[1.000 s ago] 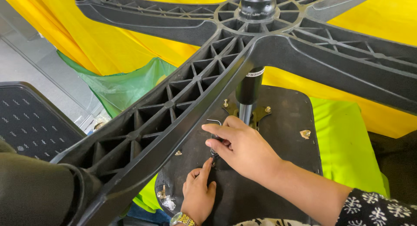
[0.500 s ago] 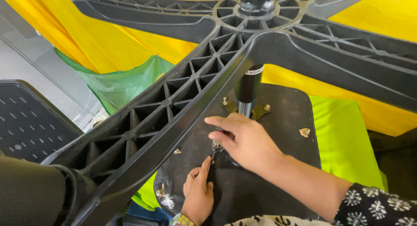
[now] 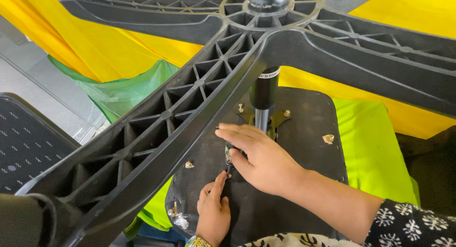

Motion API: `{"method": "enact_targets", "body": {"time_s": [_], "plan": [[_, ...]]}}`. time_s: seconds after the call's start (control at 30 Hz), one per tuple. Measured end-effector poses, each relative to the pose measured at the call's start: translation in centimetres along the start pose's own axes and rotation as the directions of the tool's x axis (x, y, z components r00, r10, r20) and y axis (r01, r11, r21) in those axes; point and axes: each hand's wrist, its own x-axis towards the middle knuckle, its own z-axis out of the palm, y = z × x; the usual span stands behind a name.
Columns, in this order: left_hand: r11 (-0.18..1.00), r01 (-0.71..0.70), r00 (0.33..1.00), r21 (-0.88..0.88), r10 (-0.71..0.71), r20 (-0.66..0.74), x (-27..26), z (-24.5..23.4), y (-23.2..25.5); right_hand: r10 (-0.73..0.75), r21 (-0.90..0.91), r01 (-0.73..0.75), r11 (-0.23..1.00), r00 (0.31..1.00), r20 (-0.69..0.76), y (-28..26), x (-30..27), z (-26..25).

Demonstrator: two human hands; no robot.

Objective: The person uses a screwdriver to tighten screws on the base of an office chair. They work on multiple screws around the central mounting plate, securing the chair base to the seat frame.

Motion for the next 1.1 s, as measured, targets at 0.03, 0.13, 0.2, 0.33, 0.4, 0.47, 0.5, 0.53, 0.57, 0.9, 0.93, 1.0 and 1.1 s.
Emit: {"method": "enact_targets", "body": {"time_s": [0.03,0.13,0.2,0.33,0.4,0.47,0.5,0.53,0.57,0.9,0.93,1.0,1.1], "plan": [[1.0,0.004,1.0,0.005,-0.004,0.006,0.0,-0.1,-0.1,0.121,0.053,-0.124,0.991,0.991,0.049,-0.1,0.1,0.1],[1.0,0.018,1.0,0.022,-0.019,0.015,-0.1,-0.2,-0.3,0.33,0.126,-0.348,0.929,0.933,0.144,-0.6,0.3,0.2],[0.999,0.026,1.0,0.04,-0.027,0.017,-0.2,0.0,-0.3,0.305,0.1,-0.313,0.944,0.948,0.089,-0.9,0.1,0.2],[0.999,0.028,1.0,0.03,-0.027,-0.008,-0.5,-0.3,-0.7,0.405,0.085,-0.407,0.909,0.913,0.04,-1.2,0.2,0.9],[0.999,0.034,0.999,0.025,-0.034,-0.013,-0.6,-0.6,-0.6,0.438,0.1,-0.44,0.892,0.898,0.038,-1.1,0.3,1.2],[0.998,0.03,0.999,0.055,-0.029,-0.025,-0.4,-0.8,-0.3,0.358,0.131,-0.36,0.924,0.933,0.045,-0.9,-0.1,1.1],[0.997,0.027,0.999,0.07,-0.025,-0.029,-0.2,-0.8,0.0,0.318,0.146,-0.321,0.936,0.947,0.046,-0.9,-0.3,1.0],[0.994,0.018,0.998,0.108,-0.012,-0.054,0.1,-0.9,0.4,0.235,0.148,-0.234,0.961,0.972,0.014,-0.9,-0.5,1.0],[0.989,0.01,0.997,0.146,0.002,-0.078,0.6,-0.9,0.9,0.15,0.146,-0.146,0.978,0.988,-0.018,-1.0,-0.7,1.1],[0.946,0.172,0.985,0.275,-0.162,-0.06,2.7,-2.2,3.3,0.327,0.137,-0.334,0.932,0.942,0.073,-2.3,-1.0,1.1],[0.954,0.164,0.986,0.251,-0.151,-0.068,2.9,-2.1,3.4,0.335,0.096,-0.341,0.935,0.939,0.074,-2.2,-1.0,0.8],[0.968,0.147,0.988,0.204,-0.132,-0.084,3.2,-1.8,3.6,0.35,0.013,-0.352,0.936,0.933,0.077,-2.1,-1.0,0.4],[0.972,0.122,0.99,0.203,-0.106,-0.088,3.4,-1.7,3.2,0.329,0.023,-0.332,0.943,0.941,0.077,-2.0,-0.8,0.2]]}}
